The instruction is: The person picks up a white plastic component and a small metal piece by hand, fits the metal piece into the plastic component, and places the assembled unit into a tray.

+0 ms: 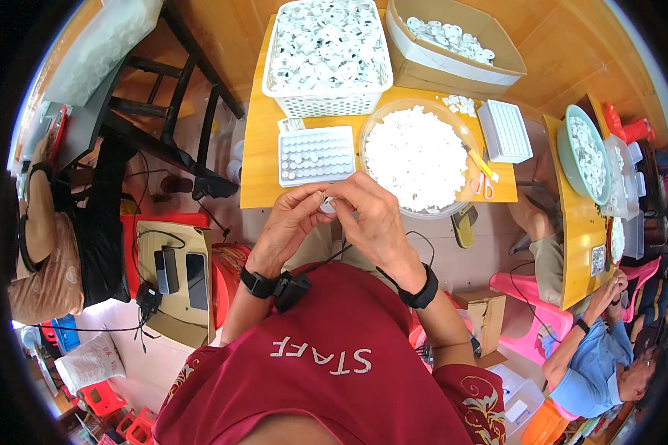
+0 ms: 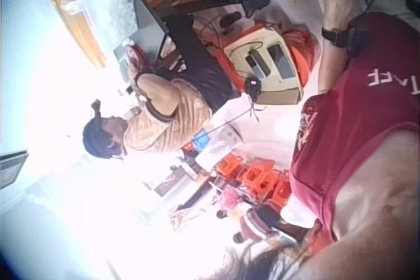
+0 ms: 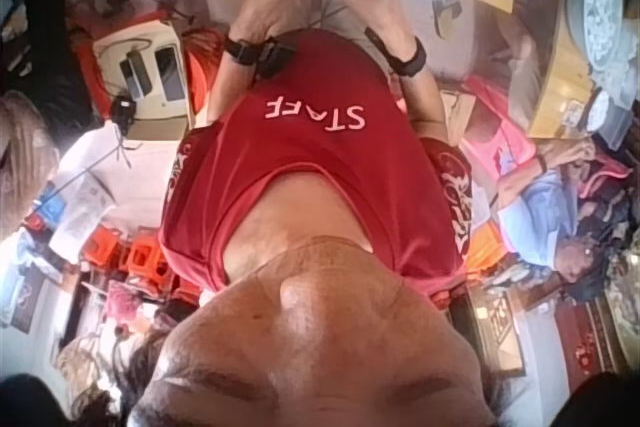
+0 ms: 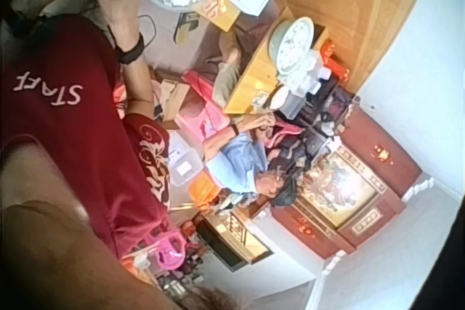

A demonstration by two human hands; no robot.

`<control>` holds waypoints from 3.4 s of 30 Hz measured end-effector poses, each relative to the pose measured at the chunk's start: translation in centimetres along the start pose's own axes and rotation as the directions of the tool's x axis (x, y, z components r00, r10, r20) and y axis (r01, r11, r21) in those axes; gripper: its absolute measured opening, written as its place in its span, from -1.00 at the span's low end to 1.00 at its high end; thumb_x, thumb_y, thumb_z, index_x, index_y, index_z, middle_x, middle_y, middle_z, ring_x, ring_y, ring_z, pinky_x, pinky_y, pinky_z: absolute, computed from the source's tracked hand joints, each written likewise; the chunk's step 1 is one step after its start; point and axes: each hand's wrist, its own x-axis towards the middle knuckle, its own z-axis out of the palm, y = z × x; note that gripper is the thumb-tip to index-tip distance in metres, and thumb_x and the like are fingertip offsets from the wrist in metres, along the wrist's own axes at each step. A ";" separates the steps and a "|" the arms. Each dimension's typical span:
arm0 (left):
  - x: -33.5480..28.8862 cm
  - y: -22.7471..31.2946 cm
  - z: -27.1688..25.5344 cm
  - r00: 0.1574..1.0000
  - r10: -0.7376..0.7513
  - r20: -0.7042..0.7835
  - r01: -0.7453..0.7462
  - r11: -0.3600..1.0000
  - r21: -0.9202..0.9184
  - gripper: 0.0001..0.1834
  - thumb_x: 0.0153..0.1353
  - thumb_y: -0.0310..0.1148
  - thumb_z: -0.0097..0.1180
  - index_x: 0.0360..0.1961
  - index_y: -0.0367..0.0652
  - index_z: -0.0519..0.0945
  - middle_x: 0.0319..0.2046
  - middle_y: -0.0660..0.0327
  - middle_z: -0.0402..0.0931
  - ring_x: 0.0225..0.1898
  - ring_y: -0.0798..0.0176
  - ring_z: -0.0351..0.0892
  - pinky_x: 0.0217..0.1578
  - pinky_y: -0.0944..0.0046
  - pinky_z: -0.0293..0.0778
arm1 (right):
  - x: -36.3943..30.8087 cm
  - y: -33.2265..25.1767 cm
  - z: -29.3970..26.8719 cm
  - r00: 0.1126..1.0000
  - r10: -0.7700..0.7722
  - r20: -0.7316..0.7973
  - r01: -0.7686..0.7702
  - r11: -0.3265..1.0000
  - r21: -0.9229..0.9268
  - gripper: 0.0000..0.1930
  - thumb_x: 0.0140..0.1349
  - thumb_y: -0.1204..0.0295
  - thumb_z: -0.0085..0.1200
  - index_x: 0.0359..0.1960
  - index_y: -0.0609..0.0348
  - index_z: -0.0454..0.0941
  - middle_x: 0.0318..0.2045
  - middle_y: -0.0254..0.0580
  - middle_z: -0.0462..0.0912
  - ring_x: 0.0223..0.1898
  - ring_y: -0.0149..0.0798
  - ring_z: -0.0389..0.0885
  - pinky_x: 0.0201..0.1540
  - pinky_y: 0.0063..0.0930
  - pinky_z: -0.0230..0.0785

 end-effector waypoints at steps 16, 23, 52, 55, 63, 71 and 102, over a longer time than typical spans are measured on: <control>0.4 0.0 0.7 0.989 0.127 -0.080 -0.114 0.982 0.154 -0.85 0.13 -0.50 0.06 -0.25 -0.24 0.54 -0.30 0.26 0.51 -0.31 0.40 0.51 -0.31 0.42 0.47 | -1.0 2.0 0.5 0.892 0.451 -0.018 -0.372 0.758 0.535 -0.91 0.01 0.63 0.12 -0.44 0.23 0.48 -0.57 -0.42 0.46 -0.56 -0.64 0.38 -0.58 -0.75 0.20; 0.6 -0.8 1.5 0.959 0.249 -0.136 -0.205 0.940 0.275 -0.90 0.09 -0.55 0.10 -0.33 -0.26 0.54 -0.31 0.25 0.46 -0.38 0.42 0.53 -0.35 0.45 0.49 | -1.3 2.1 1.2 0.863 0.500 0.079 -0.465 0.721 0.514 -0.91 0.04 0.58 0.09 -0.39 0.25 0.50 -0.58 -0.42 0.49 -0.57 -0.64 0.38 -0.53 -0.80 0.20; 0.1 -1.4 1.9 0.931 0.338 -0.137 -0.251 0.867 0.431 -0.96 0.06 -0.60 0.10 -0.42 -0.32 0.54 -0.39 0.35 0.25 -0.40 0.46 0.49 -0.37 0.51 0.47 | -2.1 2.9 2.7 0.854 0.514 0.076 -0.406 0.569 0.716 -0.90 0.01 0.57 0.12 -0.56 0.19 0.44 -0.63 -0.33 0.54 -0.59 -0.59 0.46 -0.53 -0.76 0.26; 0.1 -1.7 1.8 0.930 0.342 -0.134 -0.267 0.879 0.395 -0.96 0.06 -0.60 0.10 -0.42 -0.31 0.54 -0.40 0.35 0.25 -0.41 0.47 0.48 -0.41 0.53 0.43 | -2.3 3.0 3.2 0.846 0.529 0.060 -0.391 0.541 0.744 -0.89 0.01 0.57 0.12 -0.57 0.18 0.42 -0.63 -0.32 0.55 -0.59 -0.58 0.47 -0.53 -0.74 0.28; 0.2 -1.4 1.4 0.928 0.351 -0.125 -0.273 0.869 0.412 -0.95 0.06 -0.60 0.10 -0.42 -0.29 0.55 -0.42 0.35 0.25 -0.47 0.52 0.40 -0.45 0.55 0.37 | -2.0 2.8 2.6 0.858 0.501 0.113 -0.406 0.528 0.746 -0.91 0.01 0.58 0.11 -0.53 0.19 0.44 -0.62 -0.32 0.55 -0.60 -0.57 0.46 -0.52 -0.72 0.31; 0.1 -1.3 1.3 0.902 0.413 -0.123 -0.298 0.804 0.515 -0.93 0.06 -0.61 0.09 -0.39 -0.31 0.54 -0.38 0.32 0.30 -0.46 0.49 0.44 -0.47 0.52 0.42 | -2.7 3.4 4.5 0.876 0.476 -0.078 -0.343 0.728 0.594 -0.94 0.03 0.62 0.04 -0.46 0.23 0.44 -0.60 -0.41 0.46 -0.58 -0.64 0.40 -0.53 -0.75 0.34; 0.1 -1.5 3.0 0.777 0.629 0.008 -0.353 0.426 0.833 -0.73 -0.09 -0.73 0.07 -0.29 -0.31 0.57 -0.54 0.14 0.39 -0.51 0.25 0.49 -0.46 0.36 0.43 | -1.7 2.6 3.5 0.949 0.166 -0.266 -0.188 0.981 -0.058 -0.78 -0.09 0.66 0.06 -0.33 0.38 0.53 -0.51 -0.07 0.58 -0.49 -0.25 0.63 -0.42 -0.52 0.50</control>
